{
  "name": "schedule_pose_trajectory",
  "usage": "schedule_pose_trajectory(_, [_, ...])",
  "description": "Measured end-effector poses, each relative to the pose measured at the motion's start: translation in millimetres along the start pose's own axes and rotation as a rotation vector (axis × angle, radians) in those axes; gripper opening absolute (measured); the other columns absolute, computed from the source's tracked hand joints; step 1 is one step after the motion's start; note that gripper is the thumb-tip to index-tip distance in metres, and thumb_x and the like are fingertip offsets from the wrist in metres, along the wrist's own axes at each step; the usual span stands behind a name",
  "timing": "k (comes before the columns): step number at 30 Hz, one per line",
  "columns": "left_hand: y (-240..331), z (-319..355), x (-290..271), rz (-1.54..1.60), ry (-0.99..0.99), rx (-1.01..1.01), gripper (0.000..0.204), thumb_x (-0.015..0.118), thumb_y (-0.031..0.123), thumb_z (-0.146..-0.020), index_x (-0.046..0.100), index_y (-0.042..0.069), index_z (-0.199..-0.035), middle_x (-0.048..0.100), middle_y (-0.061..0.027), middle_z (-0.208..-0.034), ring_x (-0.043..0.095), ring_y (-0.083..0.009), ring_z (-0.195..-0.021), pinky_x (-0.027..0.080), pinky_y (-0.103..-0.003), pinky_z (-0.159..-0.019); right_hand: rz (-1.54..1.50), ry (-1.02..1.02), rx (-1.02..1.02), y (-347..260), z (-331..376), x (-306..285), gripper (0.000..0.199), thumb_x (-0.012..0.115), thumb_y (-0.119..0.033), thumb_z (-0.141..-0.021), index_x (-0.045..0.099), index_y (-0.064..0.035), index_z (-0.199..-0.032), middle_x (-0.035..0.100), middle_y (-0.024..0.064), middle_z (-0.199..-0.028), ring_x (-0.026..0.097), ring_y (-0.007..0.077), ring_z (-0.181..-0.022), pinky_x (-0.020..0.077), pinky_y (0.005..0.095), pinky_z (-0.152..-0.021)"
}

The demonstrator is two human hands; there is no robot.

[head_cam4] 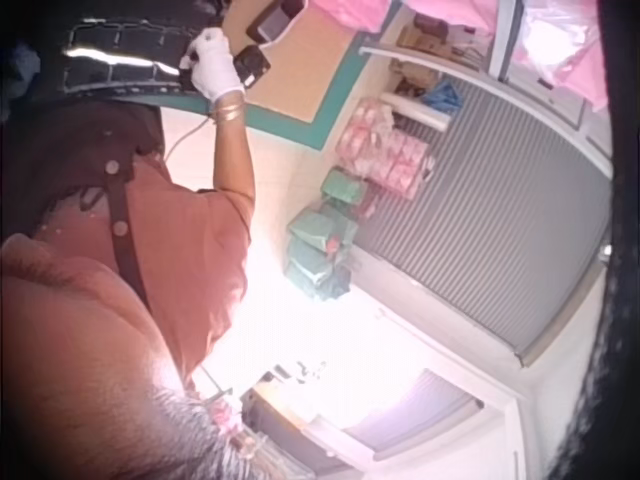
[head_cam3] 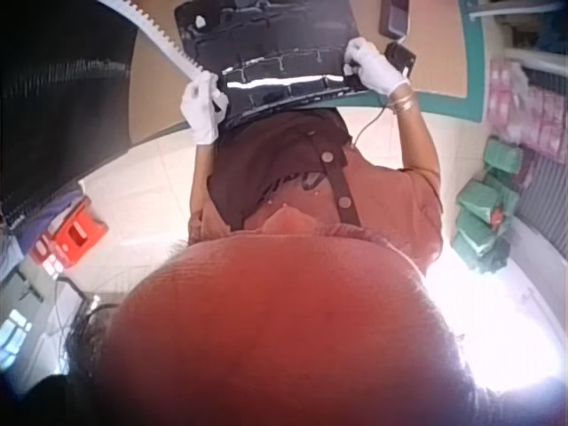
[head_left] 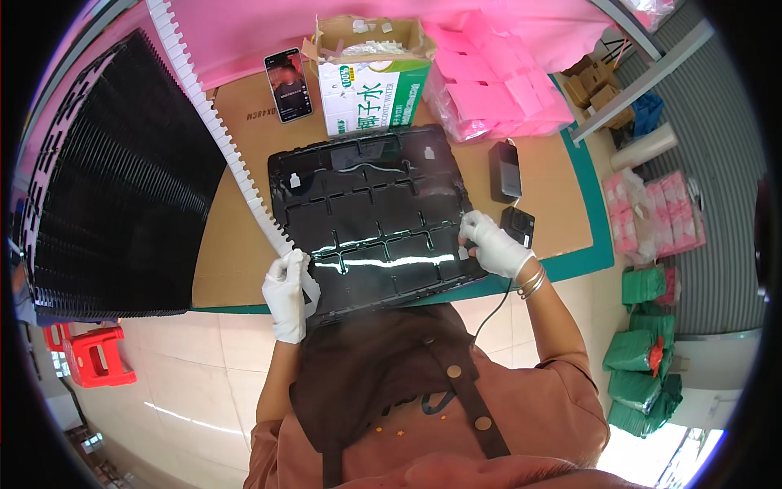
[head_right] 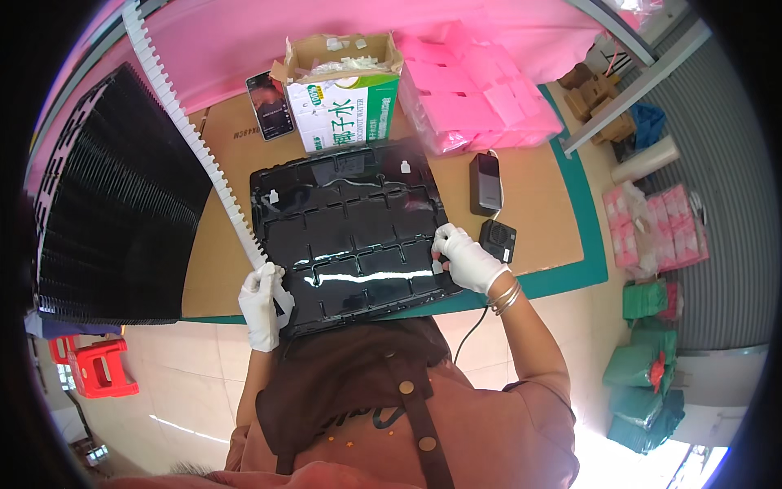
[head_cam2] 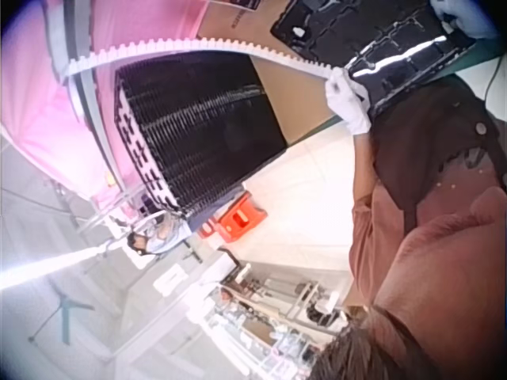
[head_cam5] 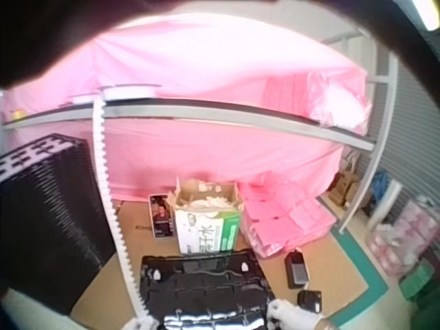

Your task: The person repeatedly assembles black plastic trays by applying a white adhesive strip along the edges and pressing pink foam inserts into the compartments. The person handles the trays one at a time, stacking completed units to the left.

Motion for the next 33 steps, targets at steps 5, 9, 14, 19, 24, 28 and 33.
schedule_pose_trajectory(5, [-1,-2,0,-0.019,-0.002,0.01,0.015,0.064,0.011,-0.092,0.066,-0.004,-0.094,0.068,-0.0083,-0.087,0.063,-0.0117,-0.08,0.051,-0.025,-0.077,-0.058,-0.034,0.002,3,0,-4,0.026,0.072,0.007,-0.067,0.058,-0.0005,-0.088,0.052,0.014,-0.103,0.052,0.0329,-0.102,0.0451,0.0372,-0.086])
schedule_pose_trajectory(9, [-2,-2,-1,-0.022,-0.004,0.026,0.014,0.064,0.01,-0.092,0.066,-0.004,-0.094,0.068,-0.0082,-0.087,0.063,-0.0121,-0.08,0.051,-0.025,-0.078,-0.084,0.019,0.058,0,-3,-2,0.025,0.075,0.004,-0.067,0.059,-0.0019,-0.085,0.054,0.0128,-0.097,0.052,0.0321,-0.099,0.0451,0.038,-0.084])
schedule_pose_trajectory(14, [-4,-2,-1,0.003,-0.002,0.024,0.014,0.064,0.01,-0.092,0.066,-0.004,-0.093,0.068,-0.008,-0.087,0.063,-0.0119,-0.08,0.051,-0.025,-0.078,-0.016,0.023,-0.035,-3,-3,0,0.02,0.073,0.004,-0.067,0.059,-0.0032,-0.079,0.055,0.0117,-0.09,0.053,0.0321,-0.093,0.0454,0.0389,-0.079])
schedule_pose_trajectory(19, [-5,-2,-1,0.004,0.002,0.014,0.014,0.065,0.01,-0.092,0.065,-0.003,-0.091,0.068,-0.0081,-0.086,0.063,-0.0115,-0.079,0.051,-0.025,-0.077,-0.039,0.094,-0.011,3,-5,7,0.016,0.069,0.007,-0.067,0.058,-0.0021,-0.074,0.055,0.0119,-0.087,0.054,0.0307,-0.089,0.0467,0.0381,-0.077])
schedule_pose_trajectory(24, [-4,-2,0,0.01,0.006,0.018,0.014,0.065,0.011,-0.092,0.065,-0.003,-0.091,0.068,-0.0084,-0.087,0.062,-0.0112,-0.078,0.05,-0.025,-0.077,-0.192,0.126,-0.031,15,-1,10,0.017,0.06,0.014,-0.064,0.057,-0.0012,-0.071,0.054,0.0098,-0.085,0.055,0.0275,-0.086,0.0503,0.037,-0.076])
schedule_pose_trajectory(28, [-3,0,0,-0.008,0.014,0.004,0.014,0.064,0.011,-0.093,0.065,-0.003,-0.091,0.068,-0.0084,-0.087,0.063,-0.0111,-0.079,0.051,-0.024,-0.077,-0.404,0.127,-0.052,24,1,11,0.019,0.057,0.016,-0.062,0.057,-0.0015,-0.068,0.054,0.0081,-0.087,0.055,0.0264,-0.087,0.0509,0.0357,-0.077])
schedule_pose_trajectory(33, [-2,0,0,0.0,0.013,-0.016,0.014,0.064,0.011,-0.093,0.065,-0.003,-0.092,0.068,-0.0082,-0.087,0.064,-0.0113,-0.08,0.051,-0.024,-0.078,-0.291,0.164,-0.099,18,1,6,0.017,0.062,0.014,-0.063,0.058,-0.002,-0.068,0.056,0.0084,-0.089,0.055,0.0272,-0.087,0.0489,0.0345,-0.076])
Point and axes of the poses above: each hand's wrist, its own z-axis away from the middle knuckle, its own x-axis out of the palm, y = z × x, the point moved 6 cm from there along -z, towards the middle knuckle
